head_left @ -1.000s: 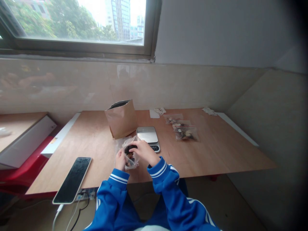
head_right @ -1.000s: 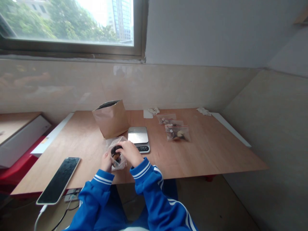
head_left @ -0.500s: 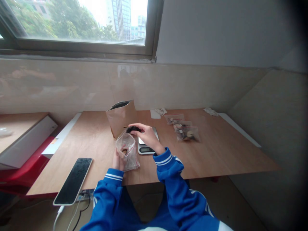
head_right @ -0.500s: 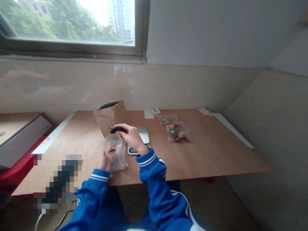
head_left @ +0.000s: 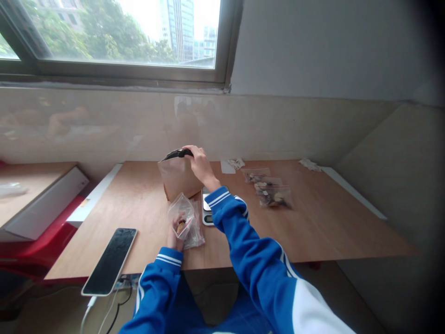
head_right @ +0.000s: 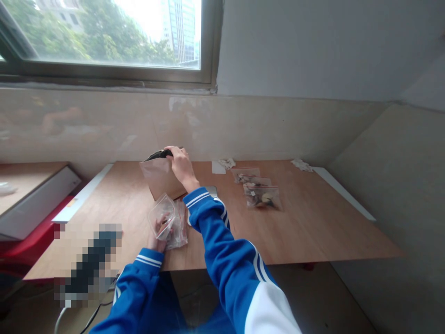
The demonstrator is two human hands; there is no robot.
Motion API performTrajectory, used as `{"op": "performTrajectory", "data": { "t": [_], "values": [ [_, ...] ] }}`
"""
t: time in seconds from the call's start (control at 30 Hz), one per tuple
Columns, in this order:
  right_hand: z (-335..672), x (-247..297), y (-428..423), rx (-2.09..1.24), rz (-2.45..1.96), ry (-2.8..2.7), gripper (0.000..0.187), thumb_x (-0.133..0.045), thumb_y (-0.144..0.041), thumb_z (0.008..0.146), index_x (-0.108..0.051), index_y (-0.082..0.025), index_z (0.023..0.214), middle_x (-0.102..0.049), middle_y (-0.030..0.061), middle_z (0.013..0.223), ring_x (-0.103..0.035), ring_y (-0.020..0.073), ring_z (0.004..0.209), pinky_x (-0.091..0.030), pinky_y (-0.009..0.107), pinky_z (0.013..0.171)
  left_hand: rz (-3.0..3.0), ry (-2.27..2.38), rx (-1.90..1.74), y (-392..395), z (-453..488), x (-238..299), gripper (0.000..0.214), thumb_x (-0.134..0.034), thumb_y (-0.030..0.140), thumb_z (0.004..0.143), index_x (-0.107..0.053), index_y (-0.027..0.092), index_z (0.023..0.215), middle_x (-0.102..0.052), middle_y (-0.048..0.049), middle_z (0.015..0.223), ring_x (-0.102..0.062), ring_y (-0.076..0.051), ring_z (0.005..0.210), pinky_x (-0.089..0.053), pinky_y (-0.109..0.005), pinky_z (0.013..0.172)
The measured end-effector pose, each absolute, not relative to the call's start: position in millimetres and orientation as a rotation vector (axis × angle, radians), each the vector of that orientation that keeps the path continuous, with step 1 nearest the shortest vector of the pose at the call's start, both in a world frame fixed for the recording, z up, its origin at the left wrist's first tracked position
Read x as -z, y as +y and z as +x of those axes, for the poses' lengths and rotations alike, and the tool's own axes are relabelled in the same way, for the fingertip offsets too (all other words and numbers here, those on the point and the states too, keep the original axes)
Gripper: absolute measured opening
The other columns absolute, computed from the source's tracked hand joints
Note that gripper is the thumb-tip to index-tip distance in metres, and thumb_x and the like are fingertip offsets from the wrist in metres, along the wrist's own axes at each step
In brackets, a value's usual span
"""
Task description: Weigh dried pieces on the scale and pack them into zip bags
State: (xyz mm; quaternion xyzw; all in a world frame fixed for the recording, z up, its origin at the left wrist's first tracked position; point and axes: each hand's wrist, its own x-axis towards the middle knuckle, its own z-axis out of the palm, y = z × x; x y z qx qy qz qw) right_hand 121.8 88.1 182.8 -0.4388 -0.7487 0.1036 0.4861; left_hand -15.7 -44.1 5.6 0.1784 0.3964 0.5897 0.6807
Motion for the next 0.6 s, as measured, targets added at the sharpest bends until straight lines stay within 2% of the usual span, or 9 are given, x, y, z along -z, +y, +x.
{"op": "performTrajectory", "data": {
  "t": [0.13,0.47,0.6],
  "values": [
    [120.3,-174.2,94.5,-0.225,-1.121,-1.915,0.028,-0.04,-0.014,0.092,-0.056,-0.02,0.114,-0.062,0.006,0.115,-0.049,0.0222,0.102,-0.036,0.036,0.096,0.37,0.928,-1.309,-44.5,-15.4,-6.2,0.027,-0.053,0.036,0.084,-0.066,0.017,0.097,-0.06,-0.0021,0.08,-0.056,-0.012,0.063,-0.048,-0.023,0.056],
    [124.7,-184.5,93.2,-0.145,-1.053,-2.013,0.025,-0.041,-0.009,0.089,-0.056,-0.017,0.107,-0.06,0.0087,0.11,-0.049,0.0214,0.109,-0.035,0.034,0.099,0.341,0.921,-1.32,-44.5,-14.2,-8.6,0.022,-0.053,0.032,0.084,-0.065,0.016,0.094,-0.061,-0.0014,0.081,-0.055,-0.01,0.06,-0.048,-0.021,0.052],
    [128.5,-189.7,87.4,-0.199,-1.06,-2.066,0.024,-0.043,-0.009,0.086,-0.054,-0.015,0.107,-0.059,0.0099,0.111,-0.053,0.021,0.105,-0.04,0.033,0.093,0.311,0.934,-1.308,-43.3,-14.7,-6.9,0.023,-0.056,0.033,0.082,-0.064,0.016,0.096,-0.061,-0.0009,0.081,-0.056,-0.01,0.061,-0.048,-0.021,0.052]
  ]
}}
